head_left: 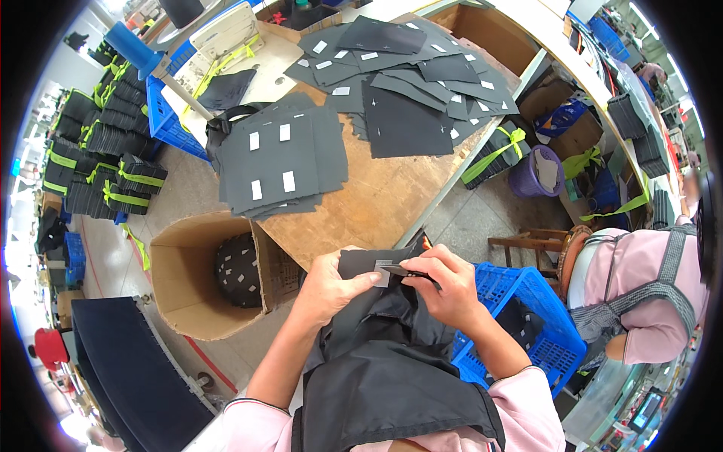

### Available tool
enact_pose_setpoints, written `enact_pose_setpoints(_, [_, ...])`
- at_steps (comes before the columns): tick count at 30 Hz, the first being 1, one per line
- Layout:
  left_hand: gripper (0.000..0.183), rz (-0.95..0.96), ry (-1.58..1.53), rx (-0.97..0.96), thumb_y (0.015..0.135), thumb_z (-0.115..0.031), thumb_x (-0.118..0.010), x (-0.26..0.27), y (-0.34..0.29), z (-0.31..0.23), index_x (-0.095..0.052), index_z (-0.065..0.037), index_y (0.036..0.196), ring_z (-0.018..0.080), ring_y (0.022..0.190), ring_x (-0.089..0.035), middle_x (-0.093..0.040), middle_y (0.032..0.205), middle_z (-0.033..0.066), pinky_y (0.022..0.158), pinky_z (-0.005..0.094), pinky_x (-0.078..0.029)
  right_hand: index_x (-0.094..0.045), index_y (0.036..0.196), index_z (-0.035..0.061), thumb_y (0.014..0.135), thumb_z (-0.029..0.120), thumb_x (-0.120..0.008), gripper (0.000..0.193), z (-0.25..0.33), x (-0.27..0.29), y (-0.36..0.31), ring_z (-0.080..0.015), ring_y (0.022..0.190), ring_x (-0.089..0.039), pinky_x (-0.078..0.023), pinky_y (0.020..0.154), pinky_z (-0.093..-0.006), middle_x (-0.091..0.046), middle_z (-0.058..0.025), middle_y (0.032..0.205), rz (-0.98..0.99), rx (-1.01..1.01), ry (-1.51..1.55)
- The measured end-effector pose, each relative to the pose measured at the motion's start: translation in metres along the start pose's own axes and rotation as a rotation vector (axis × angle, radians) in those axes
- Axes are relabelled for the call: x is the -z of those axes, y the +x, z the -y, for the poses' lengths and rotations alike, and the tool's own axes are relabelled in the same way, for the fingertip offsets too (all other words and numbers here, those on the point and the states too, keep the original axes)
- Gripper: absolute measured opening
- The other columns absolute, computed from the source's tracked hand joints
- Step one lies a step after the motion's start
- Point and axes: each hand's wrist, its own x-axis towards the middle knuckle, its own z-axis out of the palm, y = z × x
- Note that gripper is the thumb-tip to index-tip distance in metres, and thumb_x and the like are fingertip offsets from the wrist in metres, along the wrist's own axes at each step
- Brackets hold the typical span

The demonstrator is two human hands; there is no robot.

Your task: The recorder is assembling components for safety vests by applying adhesive strips to black fabric panels.

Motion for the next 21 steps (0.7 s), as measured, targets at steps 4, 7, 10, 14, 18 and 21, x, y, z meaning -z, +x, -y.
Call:
enact_pose_setpoints(4, [0.014, 0.047, 0.064, -0.026, 0.078, -0.004, -0.065, 0.002, -0.002, -0.008, -0.061, 0.0, 0.09, 0.0064, 0.074, -0.055, -0.062, 0.08, 0.0002, 0.069, 0.0218, -0.043, -0.06, 0.1, 0.0051, 0.067, -0.001, -0.072, 0.036, -0.006, 0.02, 0.009, -0.0157, 0.069, -0.054, -0.045, 0.061, -0.0273, -0.053, -0.0056, 0.083, 0.197, -0.29, 0.394])
enact_pose_setpoints(7, [0.01, 0.051, 0.199, -0.147, 0.082, -0.003, -0.061, 0.003, -0.001, -0.005, -0.059, -0.001, 0.091, 0.008, 0.074, -0.055, -0.062, 0.078, 0.0016, 0.07, 0.0236, -0.044, -0.059, 0.105, 0.0031, 0.066, 0.0, -0.072, 0.041, -0.013, 0.027, 0.023, -0.0148, 0.067, -0.049, -0.04, 0.059, -0.0264, -0.046, -0.0039, 0.077, 0.228, -0.328, 0.444])
enact_pose_setpoints(10, [0.011, 0.017, 0.442, -0.221, 0.086, -0.003, -0.055, 0.003, 0.003, -0.005, -0.056, -0.001, 0.097, 0.011, 0.076, -0.055, -0.061, 0.078, 0.0048, 0.073, 0.0264, -0.044, -0.059, 0.095, 0.0028, 0.07, 0.006, -0.071, 0.028, -0.03, 0.022, 0.025, -0.0212, 0.068, -0.051, -0.042, 0.061, -0.0313, -0.049, -0.0073, 0.077, 0.32, -0.211, 0.214])
enact_pose_setpoints(14, [0.024, -0.103, 0.199, -0.182, 0.087, -0.015, -0.059, 0.002, 0.007, 0.011, -0.051, -0.003, 0.107, 0.0097, 0.088, -0.05, -0.053, 0.09, 0.0014, 0.079, 0.0248, -0.041, -0.055, 0.079, -0.0002, 0.073, 0.011, -0.07, 0.02, -0.019, 0.016, 0.025, -0.0265, 0.068, -0.052, -0.041, 0.06, -0.0345, -0.05, -0.011, 0.075, 0.34, -0.279, 0.308])
enact_pose_setpoints(18, [0.042, 0.146, -0.118, -0.07, 0.083, -0.02, -0.067, 0.001, 0.008, 0.011, -0.051, -0.001, 0.118, 0.0121, 0.087, -0.054, -0.058, 0.092, 0.0018, 0.078, 0.0257, -0.043, -0.055, 0.077, -0.0008, 0.074, 0.011, -0.069, 0.019, -0.023, -0.004, 0.014, -0.0254, 0.064, -0.052, -0.041, 0.058, -0.0337, -0.049, -0.012, 0.073, 0.232, -0.291, 0.318])
enact_pose_setpoints(21, [0.025, 0.036, -0.144, 0.101, 0.082, -0.017, -0.068, 0.0, 0.009, 0.008, -0.061, -0.001, 0.099, 0.0092, 0.075, -0.057, -0.061, 0.082, 0.0011, 0.067, 0.0232, -0.046, -0.057, 0.082, 0.0007, 0.073, 0.011, -0.07, 0.018, -0.007, -0.009, 0.013, -0.0236, 0.061, -0.053, -0.042, 0.055, -0.0324, -0.051, -0.0109, 0.075, 0.084, -0.286, 0.229])
